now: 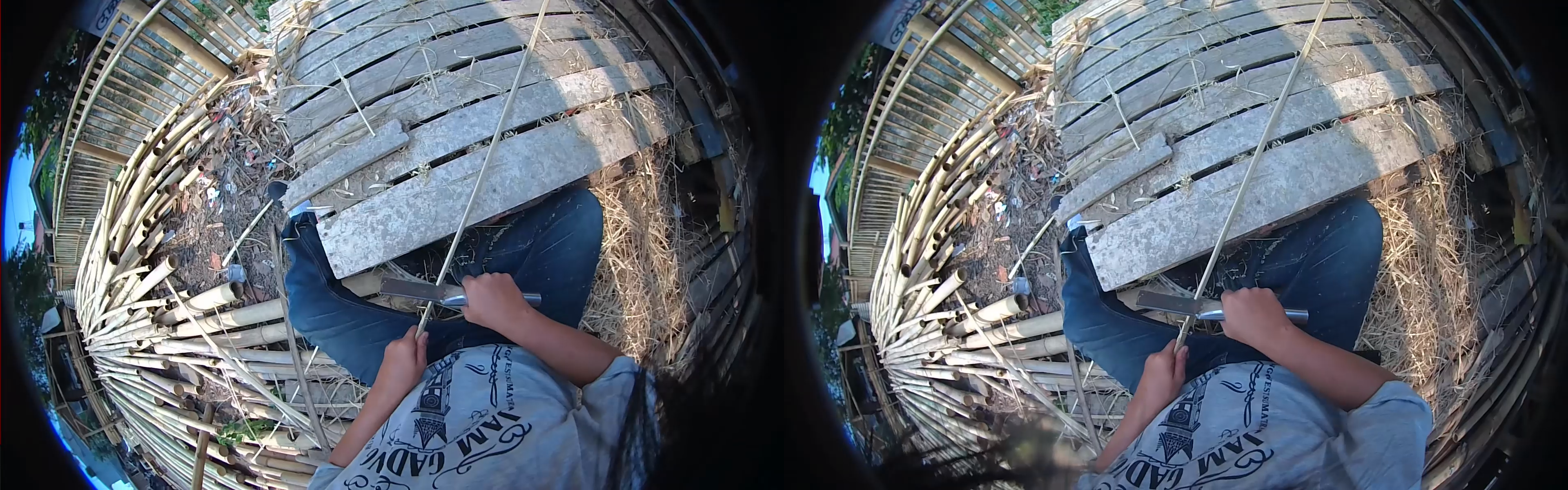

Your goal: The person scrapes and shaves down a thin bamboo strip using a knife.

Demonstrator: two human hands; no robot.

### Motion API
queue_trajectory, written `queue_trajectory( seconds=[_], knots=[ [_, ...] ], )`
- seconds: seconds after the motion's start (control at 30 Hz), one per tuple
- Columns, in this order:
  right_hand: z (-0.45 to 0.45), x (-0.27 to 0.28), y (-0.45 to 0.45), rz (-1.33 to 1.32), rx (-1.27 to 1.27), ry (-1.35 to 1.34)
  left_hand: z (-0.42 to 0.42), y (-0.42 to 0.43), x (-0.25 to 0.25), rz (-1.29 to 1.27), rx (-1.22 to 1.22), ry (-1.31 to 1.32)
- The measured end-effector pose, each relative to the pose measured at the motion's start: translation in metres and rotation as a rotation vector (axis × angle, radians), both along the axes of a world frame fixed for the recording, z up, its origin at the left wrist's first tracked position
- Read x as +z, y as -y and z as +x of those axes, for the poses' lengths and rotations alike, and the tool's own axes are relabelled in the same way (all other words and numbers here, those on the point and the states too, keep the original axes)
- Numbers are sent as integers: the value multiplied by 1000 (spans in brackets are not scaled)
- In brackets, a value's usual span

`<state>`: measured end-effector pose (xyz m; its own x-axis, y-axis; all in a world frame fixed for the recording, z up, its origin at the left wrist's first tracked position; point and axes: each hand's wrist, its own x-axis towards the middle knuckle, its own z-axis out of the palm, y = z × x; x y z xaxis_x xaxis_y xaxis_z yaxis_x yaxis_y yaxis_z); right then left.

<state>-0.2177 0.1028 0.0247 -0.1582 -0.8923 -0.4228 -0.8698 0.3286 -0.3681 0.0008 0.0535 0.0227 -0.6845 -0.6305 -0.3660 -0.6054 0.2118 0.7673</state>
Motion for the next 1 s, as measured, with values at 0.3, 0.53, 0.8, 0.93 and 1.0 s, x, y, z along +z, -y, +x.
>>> queue_trajectory(
  seconds=[0.3,0.53,0.8,0.93,1.0],
  knots=[
    [-47,-7,-5,-81,-288,-187,5,-10,6,152,27,-23],
    [-7,-8,-5,-47,-61,-81,11,-6,8,35,1,-2],
    [-46,-7,2,-15,-186,-199,-3,-5,13,-9,30,-37],
    [-49,-10,2,-30,-161,-261,0,-3,17,15,29,-37],
    [-50,-14,2,-69,-175,-286,3,-6,17,30,45,-42]
  ],
)
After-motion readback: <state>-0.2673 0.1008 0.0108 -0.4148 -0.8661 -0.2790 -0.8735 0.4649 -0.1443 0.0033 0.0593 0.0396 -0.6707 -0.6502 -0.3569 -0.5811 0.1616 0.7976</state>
